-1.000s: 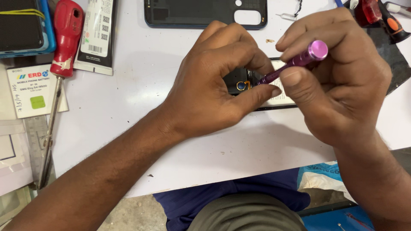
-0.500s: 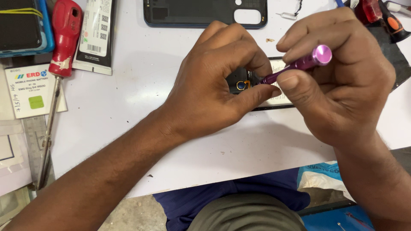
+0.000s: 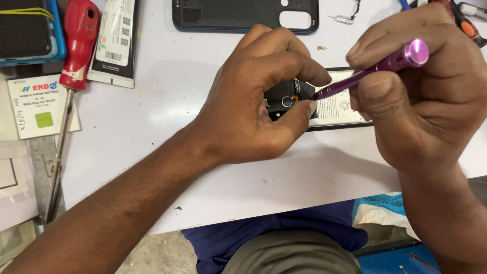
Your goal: The person pries the battery out of an opened smartphone using a purple pry tool, working it loose around the frame. They then use a screwdriver on the phone and lift out the camera module assembly, continuing the teardown on the workbench.
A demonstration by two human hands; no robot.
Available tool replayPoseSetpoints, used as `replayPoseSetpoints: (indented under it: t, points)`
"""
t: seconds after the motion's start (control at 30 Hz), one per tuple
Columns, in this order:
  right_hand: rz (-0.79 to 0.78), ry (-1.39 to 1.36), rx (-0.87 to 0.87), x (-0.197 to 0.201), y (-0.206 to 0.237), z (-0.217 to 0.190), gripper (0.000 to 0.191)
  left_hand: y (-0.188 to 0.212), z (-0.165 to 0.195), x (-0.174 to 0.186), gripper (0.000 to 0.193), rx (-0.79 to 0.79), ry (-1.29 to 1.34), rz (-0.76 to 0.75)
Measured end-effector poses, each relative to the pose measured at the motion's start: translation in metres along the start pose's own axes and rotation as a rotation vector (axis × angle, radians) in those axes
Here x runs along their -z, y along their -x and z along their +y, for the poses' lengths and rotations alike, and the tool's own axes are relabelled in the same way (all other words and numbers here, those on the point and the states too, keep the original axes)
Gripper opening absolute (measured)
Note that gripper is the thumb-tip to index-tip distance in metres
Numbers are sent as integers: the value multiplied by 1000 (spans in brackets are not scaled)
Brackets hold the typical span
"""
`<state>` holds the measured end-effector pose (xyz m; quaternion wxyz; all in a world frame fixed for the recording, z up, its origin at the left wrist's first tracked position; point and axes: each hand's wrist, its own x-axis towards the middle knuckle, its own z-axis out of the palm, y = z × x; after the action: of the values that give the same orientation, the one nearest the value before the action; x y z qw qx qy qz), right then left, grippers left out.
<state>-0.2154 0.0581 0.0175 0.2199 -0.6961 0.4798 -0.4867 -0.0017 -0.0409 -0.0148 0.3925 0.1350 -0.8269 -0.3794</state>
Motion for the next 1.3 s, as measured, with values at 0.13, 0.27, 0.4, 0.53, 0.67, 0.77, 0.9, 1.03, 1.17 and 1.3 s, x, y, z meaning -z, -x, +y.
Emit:
replayPoseSetpoints:
  t: [0.13,0.27,0.4,0.53,0.67,0.77,0.9,1.03,1.17,1.3]
  points:
    - [-16,-1,47,-2,-1,1,29,-2,4,2,27,-29,53,24]
    - [14,-55,33,-3,-2,1,28,-5,2,9,27,19,-18,129]
    - [-44,-2,30,3,-8,-1,25,-5,-10,12,17,145,-14,243]
    - [-131,82,44,9,-17,-2,23,-4,-29,22,16,191,-97,205]
    - [-160,176,81,2,-33,8,23,-3,-40,32,13,267,-162,76]
    - [-145,193,107,-7,-43,19,22,-4,-41,37,13,349,-117,4]
    - [-126,191,122,-15,-48,26,22,-5,-39,41,11,360,-118,-22]
    - [-120,197,123,-19,-49,29,23,-6,-39,41,10,341,-138,-19]
    - [-121,206,124,-21,-51,31,23,-6,-39,42,12,359,-133,-32]
    - [-123,219,124,-21,-52,30,24,-6,-38,41,13,351,-150,-29]
